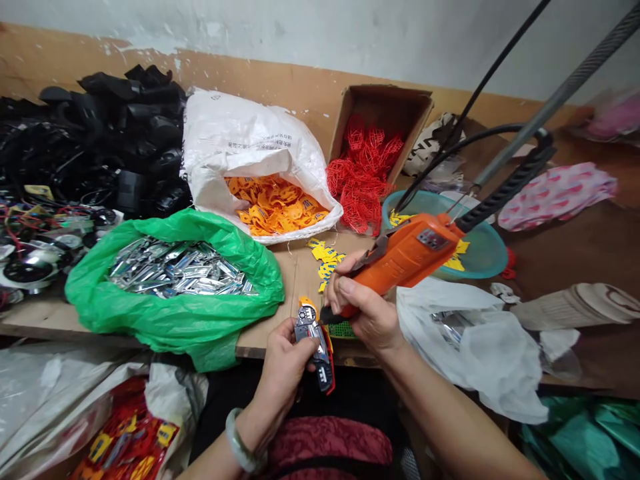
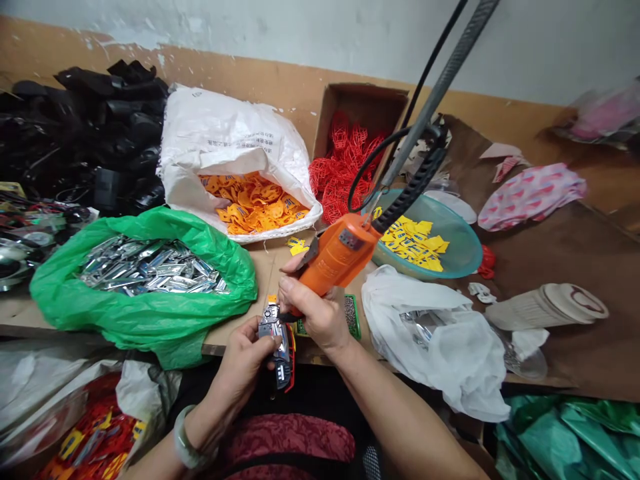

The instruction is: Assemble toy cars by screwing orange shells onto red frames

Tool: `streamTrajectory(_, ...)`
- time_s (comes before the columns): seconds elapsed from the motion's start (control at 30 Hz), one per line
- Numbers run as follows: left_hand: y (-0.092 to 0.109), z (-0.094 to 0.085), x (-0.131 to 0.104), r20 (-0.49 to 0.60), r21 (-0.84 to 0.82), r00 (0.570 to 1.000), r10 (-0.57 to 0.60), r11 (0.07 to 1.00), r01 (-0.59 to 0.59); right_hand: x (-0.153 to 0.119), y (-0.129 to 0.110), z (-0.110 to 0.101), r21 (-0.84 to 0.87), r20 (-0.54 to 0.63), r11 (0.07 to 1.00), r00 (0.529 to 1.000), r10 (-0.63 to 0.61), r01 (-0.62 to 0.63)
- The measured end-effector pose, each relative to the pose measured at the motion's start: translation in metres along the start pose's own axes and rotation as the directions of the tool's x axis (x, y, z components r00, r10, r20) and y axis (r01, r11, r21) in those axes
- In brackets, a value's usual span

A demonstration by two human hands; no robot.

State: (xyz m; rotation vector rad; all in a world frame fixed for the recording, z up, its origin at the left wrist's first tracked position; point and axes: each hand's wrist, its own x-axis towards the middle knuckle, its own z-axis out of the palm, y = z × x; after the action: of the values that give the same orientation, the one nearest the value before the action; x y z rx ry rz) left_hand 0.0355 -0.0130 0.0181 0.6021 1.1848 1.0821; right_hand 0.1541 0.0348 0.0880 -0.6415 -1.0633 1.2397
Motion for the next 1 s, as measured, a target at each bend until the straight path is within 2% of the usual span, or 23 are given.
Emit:
streamTrajectory(0.33, 0.003, 0.002, -0.001, -0.003, 0.055, 1.000, 0.024, 0.998, -0.024, -0.005, 0.004, -0.005, -0.078, 0.009, 0.996, 0.999, 0.047, -0.046)
streamTrajectory(0.5, 0.003, 0.001, 0.001, 0.006, 0.054, 0.999, 0.039, 0.998, -0.039, -0.004, -0.001, 0.001, -0.152, 0.052, 0.985, 0.994, 0.095, -0.086)
streamTrajectory(0.7, 0.003, 0.000, 0.003, 0.029, 0.072, 0.998, 0.053, 0.996, -0.055, -0.004, -0.004, 0.009, -0.231, 0.097, 0.971, 0.992, 0.082, -0.058)
streamTrajectory(0.8, 0.001, -0.003, 0.006, 0.034, 0.045, 0.999, 0.033, 0.998, -0.034, -0.004, 0.002, 0.003, -0.153, 0.043, 0.986, 0.996, 0.079, -0.071)
streamTrajectory(0.9, 0.000, -0.009, 0.009, 0.025, 0.031, 1.000, 0.011, 0.999, -0.012, 0.001, 0.004, -0.012, -0.041, -0.067, 0.999, 0.998, 0.009, -0.012)
streamTrajectory(1.0, -0.002, -0.014, 0.011, 0.014, -0.001, 1.000, 0.018, 1.000, -0.018, 0.005, 0.001, -0.036, -0.102, -0.180, 0.991, 0.978, -0.103, 0.085)
